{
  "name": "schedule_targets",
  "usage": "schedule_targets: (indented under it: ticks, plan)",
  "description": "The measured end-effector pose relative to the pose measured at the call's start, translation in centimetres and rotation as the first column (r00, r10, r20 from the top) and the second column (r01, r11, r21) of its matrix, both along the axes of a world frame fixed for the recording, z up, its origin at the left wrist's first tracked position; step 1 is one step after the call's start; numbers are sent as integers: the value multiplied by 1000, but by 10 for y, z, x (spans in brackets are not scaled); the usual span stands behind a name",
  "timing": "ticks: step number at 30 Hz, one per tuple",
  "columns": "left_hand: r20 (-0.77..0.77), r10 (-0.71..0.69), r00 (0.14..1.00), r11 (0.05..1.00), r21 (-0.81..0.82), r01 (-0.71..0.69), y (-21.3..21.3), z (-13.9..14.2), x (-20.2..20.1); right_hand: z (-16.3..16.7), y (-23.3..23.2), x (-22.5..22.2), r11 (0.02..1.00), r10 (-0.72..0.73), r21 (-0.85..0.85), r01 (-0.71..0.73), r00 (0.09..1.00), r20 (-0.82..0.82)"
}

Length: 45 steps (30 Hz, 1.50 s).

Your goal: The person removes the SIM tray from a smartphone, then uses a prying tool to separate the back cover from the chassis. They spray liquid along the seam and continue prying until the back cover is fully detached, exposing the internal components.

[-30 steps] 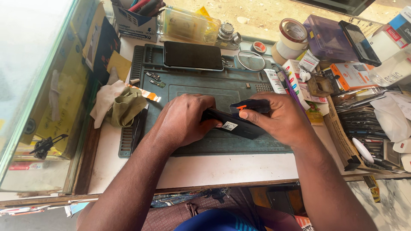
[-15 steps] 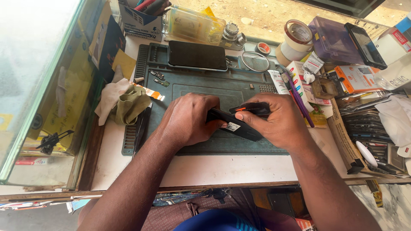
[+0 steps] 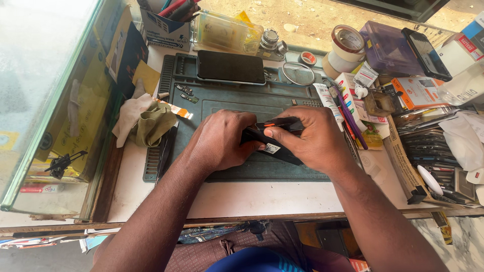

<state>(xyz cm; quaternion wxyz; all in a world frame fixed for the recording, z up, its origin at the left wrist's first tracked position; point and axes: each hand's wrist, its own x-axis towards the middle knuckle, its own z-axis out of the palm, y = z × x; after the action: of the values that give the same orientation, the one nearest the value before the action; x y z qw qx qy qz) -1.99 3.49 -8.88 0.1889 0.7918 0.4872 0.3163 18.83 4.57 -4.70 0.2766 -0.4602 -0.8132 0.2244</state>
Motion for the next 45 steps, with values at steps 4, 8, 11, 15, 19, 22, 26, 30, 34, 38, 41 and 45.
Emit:
schedule_targets:
  ticks: [4,8,11,15,19,22,26,30,34,38,41,45]
  plan:
    - [-4,-1,1000,999,-53,1,1,-3,1,1,0,-3,999,20,39,-19,1000,-9]
    - [31,-19,999,999,-30,20,2,-5,0,-2,2,-6,999,-36,-13,35,999,-14]
    - [63,-36,997,999,7,36,4,-6,0,-6,3,-7,995,7,100,-8,1000,12]
    - [79,-26,997,999,-33,28,4,-7,-1,-5,9,-5,999,29,19,-29,1000,-1]
    - [56,-21,998,1000,2,21,3,-6,-2,6,14,4,993,109,-49,-107,993,36]
    - [28,3,1000,1000,-28,-3,3,-6,-1,15,13,11,993,117,-2,-118,979,169]
    - [0,0,1000,999,-41,0,4,-5,-1,25,11,18,993,114,-12,-115,952,285]
    - [-23,-4,1000,1000,-27,4,4,-4,-2,30,11,20,985,149,28,-168,932,331]
    - [-14,-9,1000,999,-48,8,4,-4,-2,34,11,24,989,135,0,-147,912,386]
    - [-15,-17,1000,1000,-21,17,4,-4,-2,36,9,32,992,119,-11,-124,915,385]
    - [-24,-12,1000,1000,-28,12,5,-4,-2,38,8,43,995,17,-97,36,869,494]
    - [-24,-12,1000,998,-58,10,5,-5,-2,38,5,68,998,-35,-33,57,883,469]
